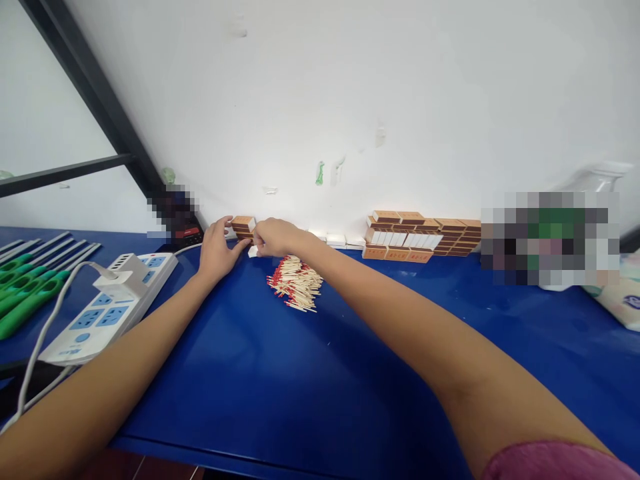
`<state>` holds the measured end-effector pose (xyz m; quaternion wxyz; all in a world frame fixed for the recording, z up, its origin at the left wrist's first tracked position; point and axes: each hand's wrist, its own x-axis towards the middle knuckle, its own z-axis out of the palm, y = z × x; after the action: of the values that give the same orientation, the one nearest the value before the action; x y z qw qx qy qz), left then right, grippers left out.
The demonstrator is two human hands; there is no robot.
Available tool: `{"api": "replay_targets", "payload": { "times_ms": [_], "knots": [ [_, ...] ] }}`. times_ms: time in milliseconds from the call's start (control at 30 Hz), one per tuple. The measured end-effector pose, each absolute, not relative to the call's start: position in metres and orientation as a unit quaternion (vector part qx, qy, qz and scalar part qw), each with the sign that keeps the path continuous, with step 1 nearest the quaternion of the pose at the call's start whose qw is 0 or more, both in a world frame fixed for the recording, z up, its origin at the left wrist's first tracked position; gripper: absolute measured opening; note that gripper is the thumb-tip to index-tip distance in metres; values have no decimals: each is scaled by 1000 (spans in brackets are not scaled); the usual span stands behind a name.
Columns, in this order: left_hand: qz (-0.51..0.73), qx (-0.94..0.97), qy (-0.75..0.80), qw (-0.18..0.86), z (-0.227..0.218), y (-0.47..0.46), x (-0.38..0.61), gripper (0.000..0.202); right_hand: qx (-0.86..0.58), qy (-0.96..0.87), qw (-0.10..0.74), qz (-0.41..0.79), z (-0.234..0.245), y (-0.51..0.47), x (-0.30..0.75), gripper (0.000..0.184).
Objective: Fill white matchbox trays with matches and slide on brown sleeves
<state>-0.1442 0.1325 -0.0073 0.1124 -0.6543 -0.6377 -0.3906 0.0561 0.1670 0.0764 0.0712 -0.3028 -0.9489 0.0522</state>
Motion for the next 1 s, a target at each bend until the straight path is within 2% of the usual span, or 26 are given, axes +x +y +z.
{"api": "replay_targets", "payload": {
  "times_ms": [133, 233, 300, 367, 467, 633, 867, 1000],
  "knots": [
    [-382, -664, -631, 123, -3, 128, -141, 53, -261, -957, 87, 89, 88, 141, 73, 6],
    [-387, -671, -619, 132, 1, 124, -137, 45, -250, -951, 154, 93, 96, 116, 107, 10],
    [-397, -670, -611, 144, 3, 122, -134, 42, -292, -930, 212, 64, 99, 100, 143, 12],
    [-402, -668, -604, 164, 4, 120, -131, 43, -348, -911, 212, 59, 97, 87, 184, 16],
    [-384, -651, -629, 183, 5, 119, -125, 58, -405, -894, 141, 127, 83, 75, 243, 22],
    [-344, -557, -743, 137, 12, 119, -112, 92, -474, -850, 175, 148, 48, 73, 296, 19],
    [-271, -538, -795, 78, 28, 137, -97, 103, -473, -847, 229, 80, 36, 74, 302, 13],
    [-283, -516, -805, 74, 25, 146, -92, 99, -463, -847, 257, 50, 37, 71, 300, 16]
  ]
}}
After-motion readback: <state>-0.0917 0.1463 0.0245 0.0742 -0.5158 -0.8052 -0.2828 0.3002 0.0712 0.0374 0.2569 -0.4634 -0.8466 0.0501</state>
